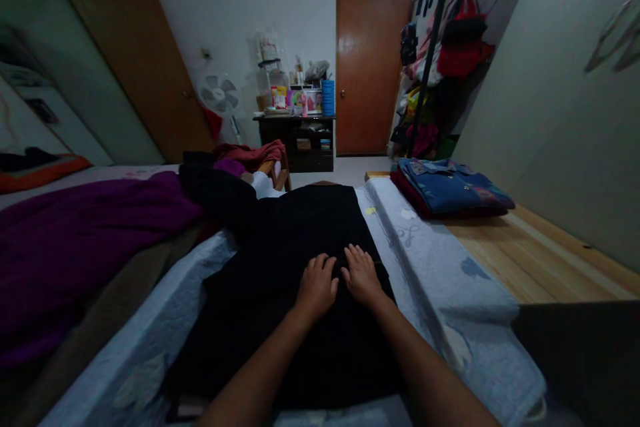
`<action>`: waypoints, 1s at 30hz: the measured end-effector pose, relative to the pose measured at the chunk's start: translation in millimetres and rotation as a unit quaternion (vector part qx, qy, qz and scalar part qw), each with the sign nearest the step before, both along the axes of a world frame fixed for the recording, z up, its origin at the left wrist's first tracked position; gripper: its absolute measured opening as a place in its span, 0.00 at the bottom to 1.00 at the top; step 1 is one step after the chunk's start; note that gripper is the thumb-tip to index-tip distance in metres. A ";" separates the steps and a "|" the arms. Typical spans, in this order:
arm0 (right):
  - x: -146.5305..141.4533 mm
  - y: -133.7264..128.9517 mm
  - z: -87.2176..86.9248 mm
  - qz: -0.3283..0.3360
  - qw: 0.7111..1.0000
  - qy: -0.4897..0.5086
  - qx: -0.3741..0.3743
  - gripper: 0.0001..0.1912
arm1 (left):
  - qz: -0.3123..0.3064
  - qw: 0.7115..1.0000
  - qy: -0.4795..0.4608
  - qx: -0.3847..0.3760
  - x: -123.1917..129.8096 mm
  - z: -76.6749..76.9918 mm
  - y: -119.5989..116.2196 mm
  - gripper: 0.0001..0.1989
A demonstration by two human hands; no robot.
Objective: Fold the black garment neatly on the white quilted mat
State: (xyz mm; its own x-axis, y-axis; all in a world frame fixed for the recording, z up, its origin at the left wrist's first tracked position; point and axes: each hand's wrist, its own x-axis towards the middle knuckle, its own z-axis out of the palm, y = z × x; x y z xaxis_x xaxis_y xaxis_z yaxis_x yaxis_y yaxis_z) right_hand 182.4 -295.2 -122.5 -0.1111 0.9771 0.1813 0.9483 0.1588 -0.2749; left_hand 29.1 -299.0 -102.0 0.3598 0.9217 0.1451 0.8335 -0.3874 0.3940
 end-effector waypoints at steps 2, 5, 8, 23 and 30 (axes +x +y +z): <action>5.5 -9.2 0.3 0.014 1.000 0.012 -0.008 0.28 | -0.027 0.997 -0.047 -0.048 4.1 1.7 -31.8 0.20; 10.5 -27.6 0.7 0.032 0.999 0.018 -0.014 0.29 | -0.018 0.991 -0.096 -0.087 9.7 1.6 -61.5 0.19; 11.9 -43.9 2.3 0.045 0.998 0.021 -0.028 0.29 | -0.015 0.986 -0.124 -0.110 12.1 2.4 -72.0 0.17; 10.1 -63.0 -11.2 0.051 0.997 -0.014 0.051 0.25 | 0.360 0.851 -0.380 -0.047 -68.0 3.8 -64.8 0.16; 10.0 -63.3 -10.1 0.052 0.997 -0.022 0.058 0.25 | 0.509 0.730 -0.453 0.048 -106.5 7.5 -55.8 0.28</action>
